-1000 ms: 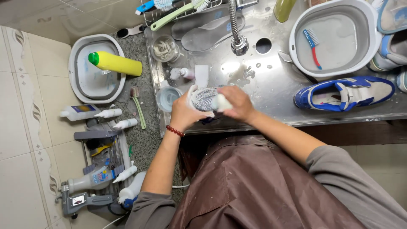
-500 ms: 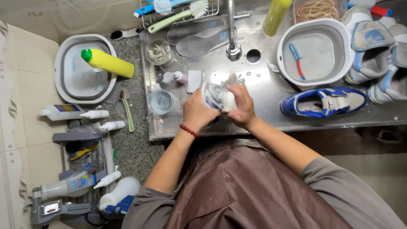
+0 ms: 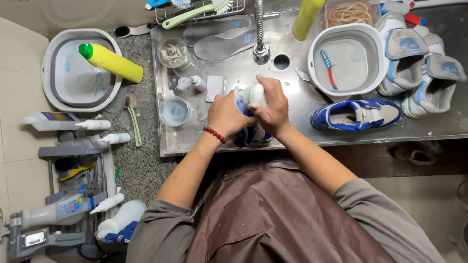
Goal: Cleaning the sole and exterior of a blue and white sneaker using a brush and soapy water.
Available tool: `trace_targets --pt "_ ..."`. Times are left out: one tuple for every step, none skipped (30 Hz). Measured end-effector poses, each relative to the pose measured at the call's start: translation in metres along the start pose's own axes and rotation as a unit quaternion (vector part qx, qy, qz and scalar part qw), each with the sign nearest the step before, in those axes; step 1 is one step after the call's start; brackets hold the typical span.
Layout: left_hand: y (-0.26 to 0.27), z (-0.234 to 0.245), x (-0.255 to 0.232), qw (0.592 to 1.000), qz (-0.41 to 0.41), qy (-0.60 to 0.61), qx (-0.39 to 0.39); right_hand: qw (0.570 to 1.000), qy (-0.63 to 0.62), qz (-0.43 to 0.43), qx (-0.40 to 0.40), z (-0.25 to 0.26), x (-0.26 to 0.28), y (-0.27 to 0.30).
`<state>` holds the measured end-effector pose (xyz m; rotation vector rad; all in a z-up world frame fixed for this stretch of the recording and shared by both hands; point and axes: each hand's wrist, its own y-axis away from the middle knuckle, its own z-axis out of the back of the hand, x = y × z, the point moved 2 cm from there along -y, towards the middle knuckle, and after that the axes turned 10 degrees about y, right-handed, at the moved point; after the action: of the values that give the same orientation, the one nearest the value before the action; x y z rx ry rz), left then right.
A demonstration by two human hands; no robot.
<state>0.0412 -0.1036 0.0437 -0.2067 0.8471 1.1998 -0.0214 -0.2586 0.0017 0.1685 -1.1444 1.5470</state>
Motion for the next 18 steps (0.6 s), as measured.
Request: trace_targets --pt "0.002 0.0 0.004 1.0 0.002 -0.001 0.0 1.0 -0.002 -0.001 0.0 -0.004 -0.009 0.013" --pt "0.004 0.001 0.007 1.0 -0.006 0.0 -0.005 0.999 -0.002 -0.034 0.001 -0.008 -0.019 0.025" --pt "0.0 0.002 0.008 1.0 -0.02 0.002 -0.014 0.998 0.0 -0.062 -0.001 -0.011 -0.033 0.033" --pt "-0.003 0.001 0.009 1.0 -0.023 0.003 -0.018 0.998 0.001 -0.057 -0.003 -0.015 -0.04 0.039" --pt "-0.001 -0.003 0.011 0.999 -0.03 0.004 -0.02 0.996 -0.002 -0.091 0.022 -0.018 -0.048 0.052" --pt "0.0 -0.007 0.013 0.999 -0.037 0.006 -0.022 0.991 -0.006 -0.125 0.048 -0.021 -0.055 0.064" --pt "0.001 -0.005 0.009 0.999 -0.033 0.008 -0.024 0.991 -0.007 -0.124 0.053 -0.019 -0.046 0.049" --pt "0.0 -0.004 0.006 1.0 -0.022 0.004 -0.013 0.993 -0.011 -0.109 0.031 -0.016 -0.037 0.034" --pt "0.003 -0.004 0.002 1.0 -0.01 -0.001 0.002 0.995 -0.014 -0.098 0.011 -0.012 -0.026 0.022" --pt "0.004 -0.003 0.004 1.0 -0.004 0.001 0.003 0.995 -0.017 -0.1 0.015 -0.012 -0.027 0.026" --pt "0.002 -0.001 0.006 1.0 -0.003 0.003 0.012 0.995 -0.027 -0.096 0.012 -0.013 -0.028 0.028" --pt "0.001 0.002 0.007 1.0 -0.003 0.005 0.02 0.995 -0.038 -0.092 0.008 -0.014 -0.028 0.029" --pt "-0.002 -0.002 0.01 1.0 -0.006 0.005 0.015 0.996 -0.038 -0.086 0.006 -0.016 -0.036 0.034" --pt "-0.005 -0.005 0.012 1.0 -0.011 0.012 -0.004 0.995 -0.033 -0.09 0.025 -0.018 -0.045 0.039" --pt "-0.005 -0.01 0.016 1.0 -0.014 0.019 -0.018 0.994 -0.029 -0.099 0.047 -0.021 -0.052 0.048" --pt "-0.006 -0.006 0.012 1.0 -0.014 0.019 -0.019 0.994 -0.029 -0.098 0.047 -0.019 -0.046 0.034" --pt "-0.004 -0.006 0.008 1.0 -0.002 0.018 -0.002 0.994 -0.029 -0.094 0.036 -0.015 -0.039 0.024" --pt "-0.002 -0.005 0.004 1.0 0.009 0.016 0.015 0.995 -0.029 -0.091 0.025 -0.012 -0.032 0.015"
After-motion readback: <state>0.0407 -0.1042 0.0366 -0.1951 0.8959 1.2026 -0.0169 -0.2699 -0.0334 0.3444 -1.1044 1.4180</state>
